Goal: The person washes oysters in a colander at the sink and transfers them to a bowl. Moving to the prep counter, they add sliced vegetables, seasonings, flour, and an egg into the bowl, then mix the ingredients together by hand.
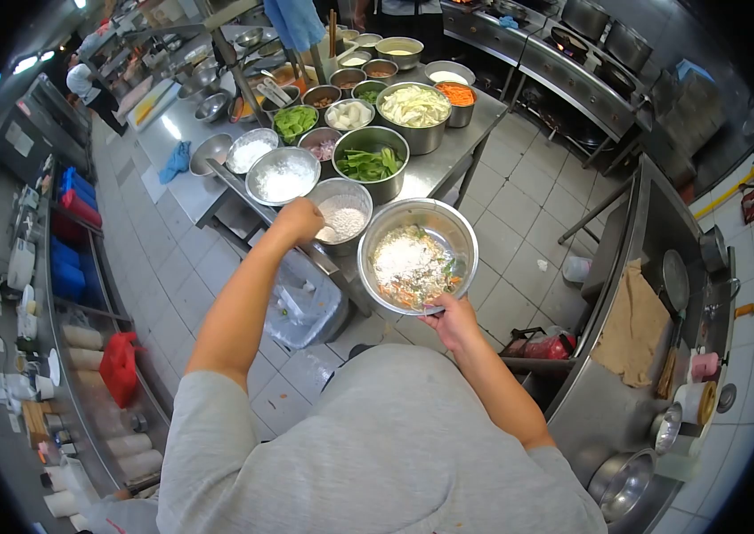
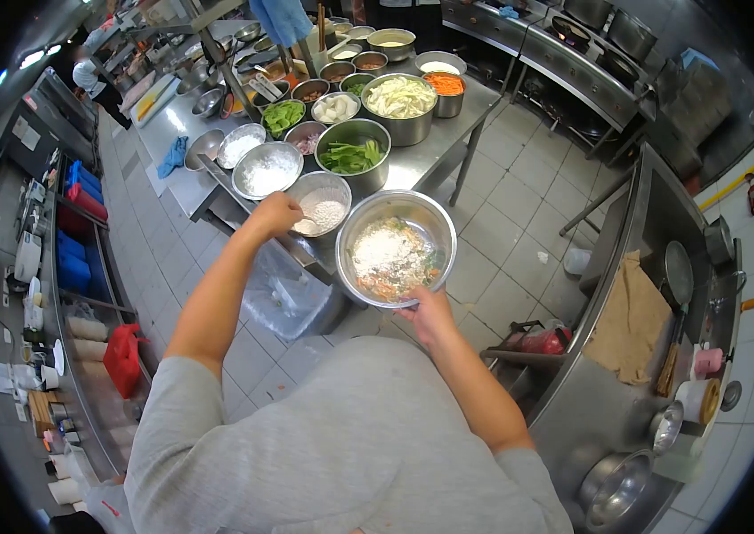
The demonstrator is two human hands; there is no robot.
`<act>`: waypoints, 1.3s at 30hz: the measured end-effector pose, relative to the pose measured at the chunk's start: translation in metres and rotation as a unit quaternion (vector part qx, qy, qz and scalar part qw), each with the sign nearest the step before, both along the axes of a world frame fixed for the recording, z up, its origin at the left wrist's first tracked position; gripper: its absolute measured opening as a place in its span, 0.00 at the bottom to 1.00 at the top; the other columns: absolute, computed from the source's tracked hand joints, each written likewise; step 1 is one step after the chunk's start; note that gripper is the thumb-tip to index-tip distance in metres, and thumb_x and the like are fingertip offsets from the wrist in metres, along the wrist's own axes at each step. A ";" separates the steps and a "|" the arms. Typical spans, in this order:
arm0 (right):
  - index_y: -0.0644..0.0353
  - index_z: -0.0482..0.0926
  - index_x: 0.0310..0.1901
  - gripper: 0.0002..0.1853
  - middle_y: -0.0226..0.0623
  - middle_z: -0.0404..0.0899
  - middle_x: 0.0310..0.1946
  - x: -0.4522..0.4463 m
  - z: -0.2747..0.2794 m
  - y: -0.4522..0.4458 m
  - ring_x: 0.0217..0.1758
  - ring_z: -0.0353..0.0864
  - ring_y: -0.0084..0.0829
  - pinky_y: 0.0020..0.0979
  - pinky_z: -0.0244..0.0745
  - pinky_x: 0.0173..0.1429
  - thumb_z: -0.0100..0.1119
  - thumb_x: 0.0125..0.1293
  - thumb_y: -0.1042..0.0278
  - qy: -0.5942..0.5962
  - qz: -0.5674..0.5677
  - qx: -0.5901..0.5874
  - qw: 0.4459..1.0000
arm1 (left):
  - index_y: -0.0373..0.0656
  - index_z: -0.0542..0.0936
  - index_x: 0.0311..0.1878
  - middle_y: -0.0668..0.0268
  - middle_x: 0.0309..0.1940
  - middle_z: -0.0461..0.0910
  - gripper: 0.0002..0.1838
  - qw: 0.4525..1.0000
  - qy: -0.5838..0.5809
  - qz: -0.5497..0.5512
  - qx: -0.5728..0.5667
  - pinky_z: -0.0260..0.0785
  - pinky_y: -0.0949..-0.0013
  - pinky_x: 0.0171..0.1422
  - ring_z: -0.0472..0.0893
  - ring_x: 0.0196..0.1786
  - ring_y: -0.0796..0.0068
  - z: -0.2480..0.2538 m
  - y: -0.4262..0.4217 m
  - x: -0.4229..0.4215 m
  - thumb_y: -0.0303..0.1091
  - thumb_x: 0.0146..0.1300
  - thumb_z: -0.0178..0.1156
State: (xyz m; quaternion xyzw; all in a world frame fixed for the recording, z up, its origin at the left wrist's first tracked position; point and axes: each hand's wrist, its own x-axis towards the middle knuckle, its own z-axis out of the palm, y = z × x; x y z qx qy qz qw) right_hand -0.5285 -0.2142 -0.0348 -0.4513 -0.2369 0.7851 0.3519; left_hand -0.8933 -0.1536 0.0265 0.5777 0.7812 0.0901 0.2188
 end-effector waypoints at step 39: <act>0.56 0.63 0.69 0.29 0.43 0.79 0.54 0.015 -0.013 -0.006 0.48 0.84 0.36 0.38 0.85 0.47 0.52 0.64 0.76 -0.012 -0.069 -0.016 0.997 | 0.42 0.90 0.37 0.46 0.36 0.86 0.11 0.996 0.024 -0.035 0.081 0.78 0.52 0.54 0.86 0.43 0.47 0.017 -0.021 0.000 0.32 0.58 0.59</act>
